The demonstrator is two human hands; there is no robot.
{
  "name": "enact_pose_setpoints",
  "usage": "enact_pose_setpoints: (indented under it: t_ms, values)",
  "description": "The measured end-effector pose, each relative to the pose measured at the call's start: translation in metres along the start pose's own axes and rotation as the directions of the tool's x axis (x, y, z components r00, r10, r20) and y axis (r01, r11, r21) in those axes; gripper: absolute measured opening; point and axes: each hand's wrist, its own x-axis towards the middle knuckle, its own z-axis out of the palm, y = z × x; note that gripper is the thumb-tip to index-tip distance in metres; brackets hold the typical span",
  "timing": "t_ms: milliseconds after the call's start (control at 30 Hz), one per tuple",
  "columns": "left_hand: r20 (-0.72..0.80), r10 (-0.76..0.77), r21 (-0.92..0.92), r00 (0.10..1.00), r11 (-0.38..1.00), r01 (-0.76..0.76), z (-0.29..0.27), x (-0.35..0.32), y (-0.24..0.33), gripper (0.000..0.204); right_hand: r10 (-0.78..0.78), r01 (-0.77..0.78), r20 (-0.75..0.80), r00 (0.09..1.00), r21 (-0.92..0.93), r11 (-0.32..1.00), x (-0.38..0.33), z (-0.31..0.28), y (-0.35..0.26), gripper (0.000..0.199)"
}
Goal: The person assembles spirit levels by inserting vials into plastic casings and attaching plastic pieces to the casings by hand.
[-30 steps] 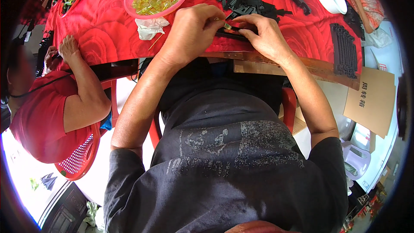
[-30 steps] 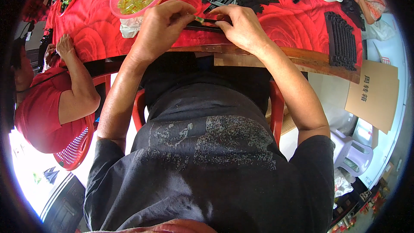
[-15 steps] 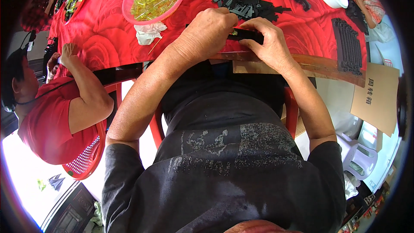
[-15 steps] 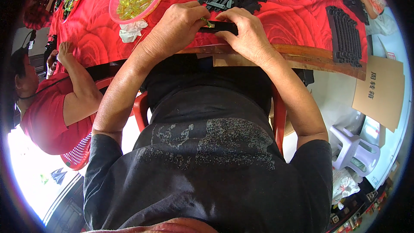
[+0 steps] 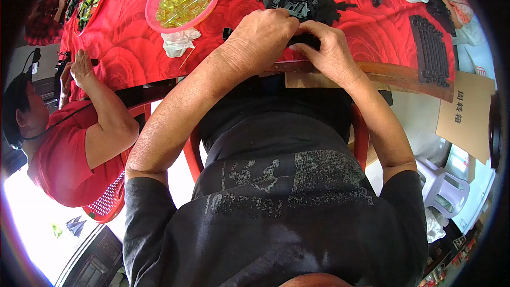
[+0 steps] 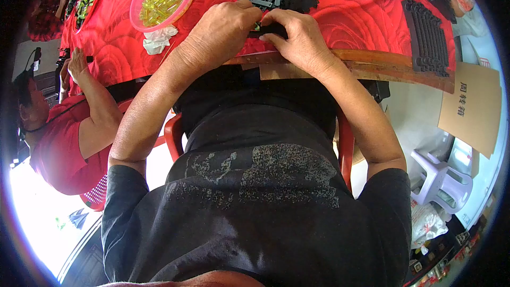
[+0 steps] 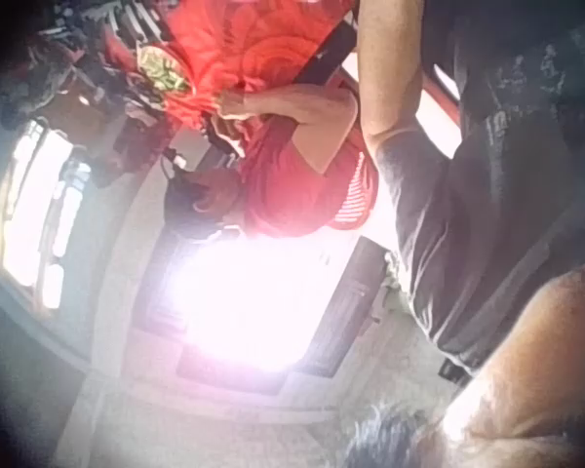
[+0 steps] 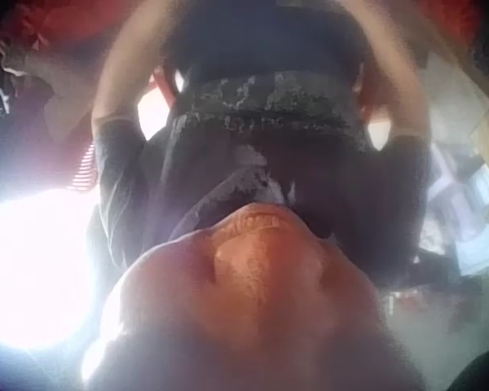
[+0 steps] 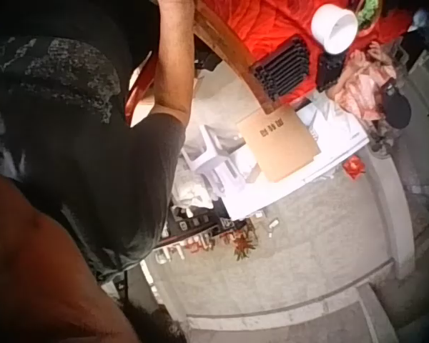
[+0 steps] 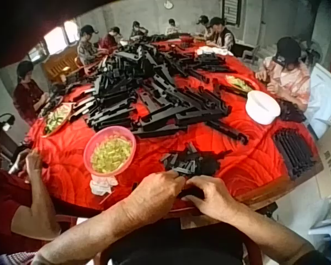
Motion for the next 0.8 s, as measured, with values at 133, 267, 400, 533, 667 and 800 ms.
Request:
enact_pose_setpoints:
  t_ms: [133,267,400,533,667,800]
  values:
    - [0.047,-0.007,0.020,0.999,1.000,0.006,-0.004,0.003,0.002,0.017,-0.058,0.059,-0.033,0.998,0.022,0.998,0.000,0.001,0.001,0.024]
    - [0.082,0.016,0.053,0.997,0.998,-0.021,-0.001,0.006,0.001,0.018,-0.061,0.062,-0.016,0.998,0.036,0.997,0.000,0.000,-0.001,0.022]
    - [0.095,0.044,0.045,0.994,0.998,-0.049,-0.002,0.007,0.004,0.018,-0.102,0.102,-0.009,0.995,0.003,0.995,-0.002,0.002,0.006,0.021]
    - [0.038,0.051,0.018,0.998,0.998,-0.052,0.002,0.004,0.005,0.018,-0.169,0.168,-0.009,0.986,-0.073,0.983,-0.003,0.005,0.009,0.020]
    - [0.124,0.032,0.069,0.992,0.997,-0.041,-0.011,0.005,-0.003,0.028,-0.198,0.194,-0.028,0.980,-0.094,0.976,-0.003,0.007,0.011,0.019]
    - [-0.025,0.026,0.016,0.999,1.000,-0.025,-0.012,-0.003,-0.014,0.007,-0.195,0.191,-0.016,0.981,-0.142,0.971,-0.003,0.006,0.008,0.019]
